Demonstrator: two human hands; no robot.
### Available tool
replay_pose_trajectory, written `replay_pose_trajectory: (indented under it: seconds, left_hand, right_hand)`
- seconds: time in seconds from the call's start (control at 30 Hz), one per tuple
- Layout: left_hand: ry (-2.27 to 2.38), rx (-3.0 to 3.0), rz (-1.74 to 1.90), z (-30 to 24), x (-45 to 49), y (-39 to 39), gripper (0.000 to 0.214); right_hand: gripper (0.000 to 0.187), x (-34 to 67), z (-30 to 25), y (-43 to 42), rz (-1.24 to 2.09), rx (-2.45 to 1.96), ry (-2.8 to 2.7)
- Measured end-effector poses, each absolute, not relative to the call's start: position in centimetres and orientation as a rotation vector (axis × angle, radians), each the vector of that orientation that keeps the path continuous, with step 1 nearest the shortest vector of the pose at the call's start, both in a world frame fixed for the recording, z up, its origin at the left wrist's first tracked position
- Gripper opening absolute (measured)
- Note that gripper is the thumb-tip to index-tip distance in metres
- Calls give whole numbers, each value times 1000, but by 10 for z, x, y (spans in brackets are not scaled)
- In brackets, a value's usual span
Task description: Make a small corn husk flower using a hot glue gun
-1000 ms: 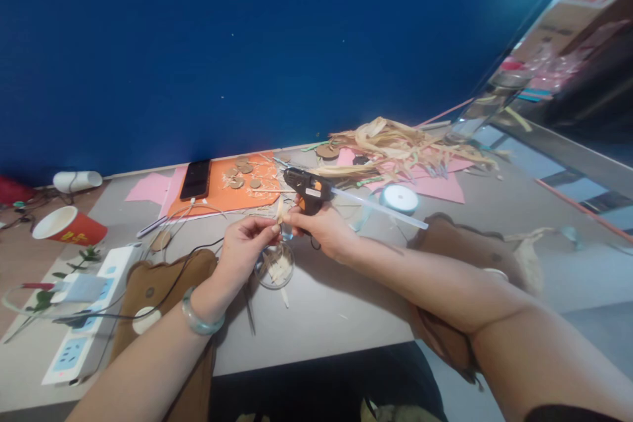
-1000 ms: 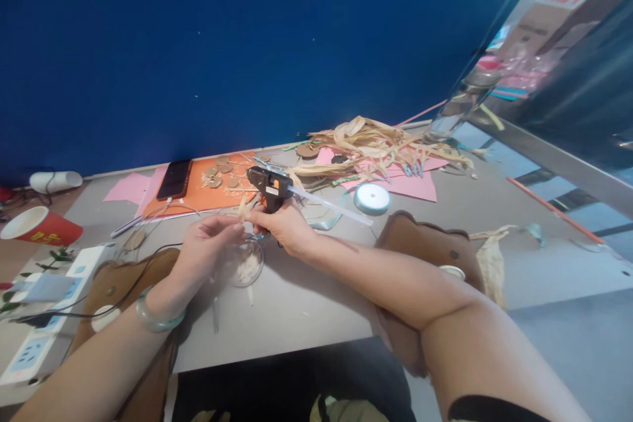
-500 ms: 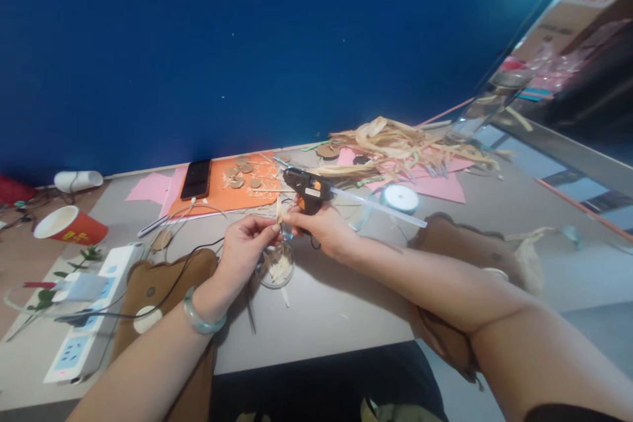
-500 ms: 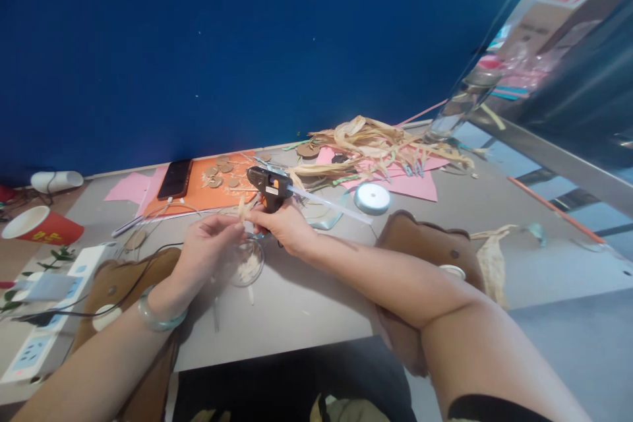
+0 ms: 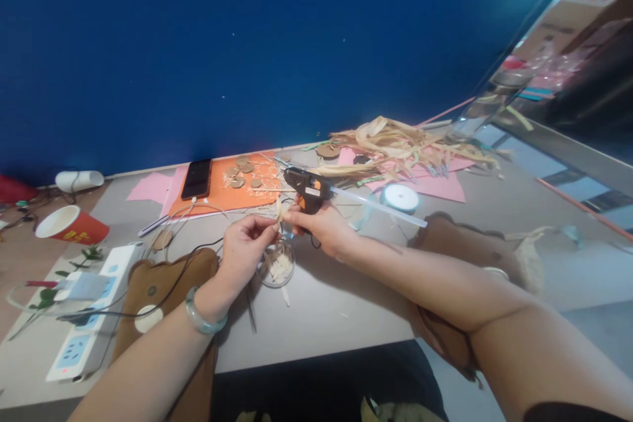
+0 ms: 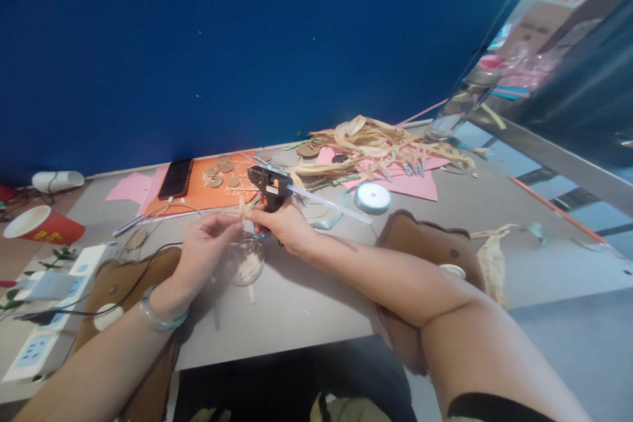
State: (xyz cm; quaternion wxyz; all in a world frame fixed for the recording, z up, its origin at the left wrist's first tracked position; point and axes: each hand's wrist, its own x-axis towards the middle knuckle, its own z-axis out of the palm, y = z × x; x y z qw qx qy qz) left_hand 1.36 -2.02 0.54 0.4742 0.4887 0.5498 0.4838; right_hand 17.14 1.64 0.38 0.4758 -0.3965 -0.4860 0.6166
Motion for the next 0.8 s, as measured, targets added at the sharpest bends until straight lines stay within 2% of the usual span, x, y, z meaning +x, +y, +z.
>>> replay_pose_trajectory:
  seconds: [0.8]
  left_hand:
    - [1404,1265,1170,4,12,-20,20]
  right_hand:
    - [31,170,6,15,1488,-987,-1201]
